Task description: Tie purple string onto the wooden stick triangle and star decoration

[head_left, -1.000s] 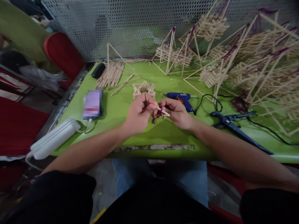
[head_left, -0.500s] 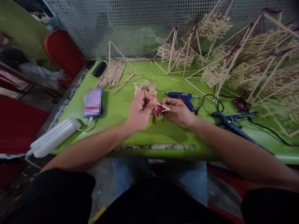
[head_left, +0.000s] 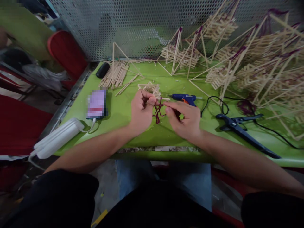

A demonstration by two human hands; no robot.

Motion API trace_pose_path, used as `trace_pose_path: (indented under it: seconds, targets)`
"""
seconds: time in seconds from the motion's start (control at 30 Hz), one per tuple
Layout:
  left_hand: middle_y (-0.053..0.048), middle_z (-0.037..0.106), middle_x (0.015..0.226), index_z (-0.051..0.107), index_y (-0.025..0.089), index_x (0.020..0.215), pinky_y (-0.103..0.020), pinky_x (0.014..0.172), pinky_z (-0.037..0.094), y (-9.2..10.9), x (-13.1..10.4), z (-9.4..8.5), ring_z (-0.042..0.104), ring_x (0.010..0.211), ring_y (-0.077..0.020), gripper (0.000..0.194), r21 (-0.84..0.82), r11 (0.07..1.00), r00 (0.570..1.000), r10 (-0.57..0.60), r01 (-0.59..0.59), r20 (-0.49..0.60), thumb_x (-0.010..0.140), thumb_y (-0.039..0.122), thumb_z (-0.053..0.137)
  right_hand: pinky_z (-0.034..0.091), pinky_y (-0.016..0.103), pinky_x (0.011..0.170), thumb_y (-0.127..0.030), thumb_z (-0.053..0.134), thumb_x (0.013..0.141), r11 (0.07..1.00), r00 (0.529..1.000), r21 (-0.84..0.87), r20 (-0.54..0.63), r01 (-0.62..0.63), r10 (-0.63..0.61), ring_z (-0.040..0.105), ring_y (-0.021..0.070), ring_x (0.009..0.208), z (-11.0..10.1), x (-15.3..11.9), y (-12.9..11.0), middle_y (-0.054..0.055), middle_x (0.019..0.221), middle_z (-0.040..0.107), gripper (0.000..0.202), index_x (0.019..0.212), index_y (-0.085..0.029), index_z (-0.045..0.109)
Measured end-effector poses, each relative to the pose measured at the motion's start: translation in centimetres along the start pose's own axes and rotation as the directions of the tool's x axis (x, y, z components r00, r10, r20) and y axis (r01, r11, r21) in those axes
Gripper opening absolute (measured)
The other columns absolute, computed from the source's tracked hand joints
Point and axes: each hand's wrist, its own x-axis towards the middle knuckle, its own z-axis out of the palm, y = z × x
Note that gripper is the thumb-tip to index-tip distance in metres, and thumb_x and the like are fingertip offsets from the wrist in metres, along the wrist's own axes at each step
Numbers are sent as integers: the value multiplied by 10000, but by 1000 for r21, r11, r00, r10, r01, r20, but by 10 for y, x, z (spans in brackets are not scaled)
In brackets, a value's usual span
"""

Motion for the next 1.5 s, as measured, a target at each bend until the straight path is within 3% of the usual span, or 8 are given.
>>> trace_pose_path:
  seconds: [0.13, 0.27, 0.53, 0.83, 1.0, 1.17, 1.3, 1.5]
  targets:
    - [-3, 745, 857, 623, 229, 1038, -330, 766, 635, 4, -6, 7, 751, 782, -157, 405, -4, 1000, 1000, 13, -13, -24, 1098, 604, 768, 593, 349, 717, -276, 689, 1093, 994, 994, -16, -26, -109, 109, 780, 204, 789, 11, -3, -4, 59, 985, 892, 210, 1139, -238, 890]
    - [-3, 758, 875, 622, 240, 1075, -341, 758, 646, 7, -10, 11, 758, 791, -164, 383, 3, 999, 999, 37, -36, -22, 1104, 595, 761, 478, 307, 607, -307, 709, 1091, 972, 972, 28, -17, -234, 235, 634, 147, 633, 16, -3, -3, 24, 814, 812, 227, 963, -223, 875]
    - [0, 756, 857, 594, 256, 1073, -342, 744, 645, 7, -13, 13, 769, 779, -169, 378, 26, 998, 999, 53, -53, 0, 1114, 601, 742, 375, 273, 526, -296, 767, 1036, 919, 934, 171, 24, -355, 356, 479, 103, 521, 19, -2, -8, -49, 594, 629, 200, 863, -221, 835]
    - [-19, 747, 908, 600, 247, 1051, -364, 753, 623, 10, -11, 11, 770, 815, -184, 411, 125, 992, 998, 34, -27, -56, 1105, 635, 723, 382, 295, 520, -283, 782, 988, 915, 931, 194, -17, -354, 364, 492, 126, 545, 17, -7, -9, -32, 636, 654, 148, 851, -229, 772]
    - [-17, 726, 934, 612, 251, 1058, -400, 792, 597, 3, -5, 4, 738, 863, -186, 371, 202, 977, 995, 74, -61, -59, 1132, 606, 691, 385, 302, 547, -311, 713, 1076, 943, 964, 200, 74, -266, 257, 483, 121, 564, 11, -11, -15, -30, 665, 629, 226, 865, -230, 719]
    - [-18, 671, 903, 595, 270, 1030, -425, 738, 540, -6, -1, 4, 649, 807, -185, 336, 177, 971, 983, 171, -158, -62, 1143, 572, 688, 366, 291, 552, -238, 684, 1055, 950, 971, 228, 156, -213, 180, 466, 108, 565, 11, -11, -19, -45, 658, 576, 231, 825, -229, 670]
    - [-27, 640, 939, 573, 276, 1050, -429, 757, 530, -7, -1, 4, 624, 839, -197, 283, 177, 964, 979, 202, -197, -10, 1175, 524, 629, 340, 277, 536, -212, 673, 1020, 927, 961, 287, 202, -241, 188, 443, 103, 571, 11, -9, -19, -54, 641, 532, 255, 771, -231, 625]
    - [-23, 602, 872, 537, 275, 987, -423, 707, 477, -9, 4, 4, 565, 774, -190, 390, 255, 933, 965, 263, -254, -2, 1184, 611, 564, 307, 258, 512, -186, 657, 995, 875, 938, 405, 320, -265, 136, 396, 90, 559, 5, -4, -20, -67, 632, 510, 263, 743, -229, 597]
